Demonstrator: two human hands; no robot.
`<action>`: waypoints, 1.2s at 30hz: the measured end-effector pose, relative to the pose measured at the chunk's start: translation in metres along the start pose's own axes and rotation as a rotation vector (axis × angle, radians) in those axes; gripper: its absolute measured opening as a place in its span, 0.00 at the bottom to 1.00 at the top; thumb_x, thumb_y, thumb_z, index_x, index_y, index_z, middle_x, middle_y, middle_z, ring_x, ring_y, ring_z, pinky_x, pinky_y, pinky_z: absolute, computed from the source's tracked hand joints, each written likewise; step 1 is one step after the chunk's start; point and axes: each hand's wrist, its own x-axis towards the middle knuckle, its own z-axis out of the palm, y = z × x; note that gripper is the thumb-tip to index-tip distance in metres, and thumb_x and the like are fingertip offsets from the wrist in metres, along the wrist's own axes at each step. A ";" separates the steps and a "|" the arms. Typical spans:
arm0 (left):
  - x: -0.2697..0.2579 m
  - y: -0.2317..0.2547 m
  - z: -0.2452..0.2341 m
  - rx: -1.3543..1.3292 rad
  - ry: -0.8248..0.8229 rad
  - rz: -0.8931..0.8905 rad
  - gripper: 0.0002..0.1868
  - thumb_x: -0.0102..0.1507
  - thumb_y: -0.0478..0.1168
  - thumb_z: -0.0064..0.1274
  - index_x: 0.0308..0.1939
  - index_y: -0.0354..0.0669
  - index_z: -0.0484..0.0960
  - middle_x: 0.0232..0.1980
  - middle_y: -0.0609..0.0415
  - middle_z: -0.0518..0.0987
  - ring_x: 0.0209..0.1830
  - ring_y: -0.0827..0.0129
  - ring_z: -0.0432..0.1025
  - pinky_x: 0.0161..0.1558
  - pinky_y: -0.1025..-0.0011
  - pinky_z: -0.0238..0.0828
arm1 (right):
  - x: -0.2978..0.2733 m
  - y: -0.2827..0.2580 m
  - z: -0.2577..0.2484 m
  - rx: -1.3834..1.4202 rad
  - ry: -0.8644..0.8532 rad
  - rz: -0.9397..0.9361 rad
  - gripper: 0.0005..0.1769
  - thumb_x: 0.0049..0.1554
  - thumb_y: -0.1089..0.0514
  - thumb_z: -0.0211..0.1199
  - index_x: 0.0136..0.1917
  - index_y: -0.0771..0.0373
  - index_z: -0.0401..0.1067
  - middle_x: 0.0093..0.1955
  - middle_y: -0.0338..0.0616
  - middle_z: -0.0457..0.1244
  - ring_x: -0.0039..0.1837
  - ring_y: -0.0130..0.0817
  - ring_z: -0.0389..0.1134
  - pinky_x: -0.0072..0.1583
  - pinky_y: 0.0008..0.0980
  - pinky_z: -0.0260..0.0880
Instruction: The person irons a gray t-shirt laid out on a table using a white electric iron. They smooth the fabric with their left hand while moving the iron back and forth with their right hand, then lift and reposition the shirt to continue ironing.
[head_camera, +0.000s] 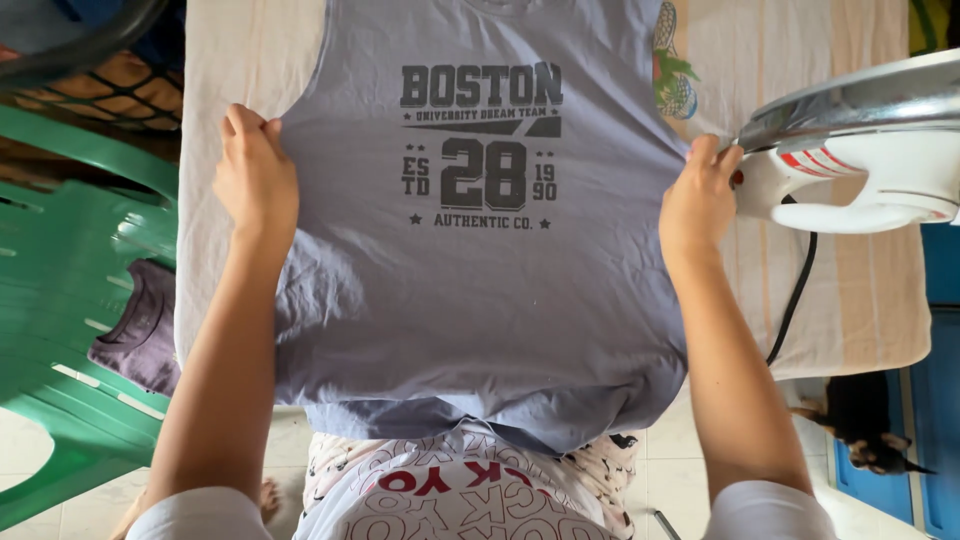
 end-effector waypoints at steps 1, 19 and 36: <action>-0.002 0.001 -0.004 0.016 0.003 0.025 0.11 0.76 0.42 0.47 0.48 0.36 0.68 0.50 0.42 0.78 0.37 0.41 0.76 0.35 0.48 0.70 | 0.001 -0.001 -0.005 -0.077 -0.024 -0.011 0.12 0.67 0.67 0.62 0.60 0.63 0.62 0.62 0.57 0.58 0.54 0.55 0.69 0.49 0.44 0.74; 0.043 0.110 0.097 -0.133 -0.156 0.407 0.21 0.70 0.34 0.44 0.67 0.32 0.71 0.74 0.36 0.62 0.73 0.36 0.54 0.69 0.44 0.54 | 0.169 -0.042 0.094 0.366 -0.250 0.386 0.25 0.63 0.40 0.56 0.56 0.65 0.67 0.58 0.53 0.65 0.64 0.55 0.62 0.62 0.53 0.62; 0.002 0.242 0.135 -0.056 -0.350 0.637 0.38 0.69 0.61 0.36 0.77 0.44 0.59 0.81 0.50 0.56 0.82 0.60 0.47 0.78 0.48 0.35 | 0.227 -0.049 0.130 0.130 0.116 0.093 0.18 0.69 0.44 0.59 0.55 0.61 0.62 0.49 0.48 0.68 0.53 0.51 0.66 0.57 0.51 0.58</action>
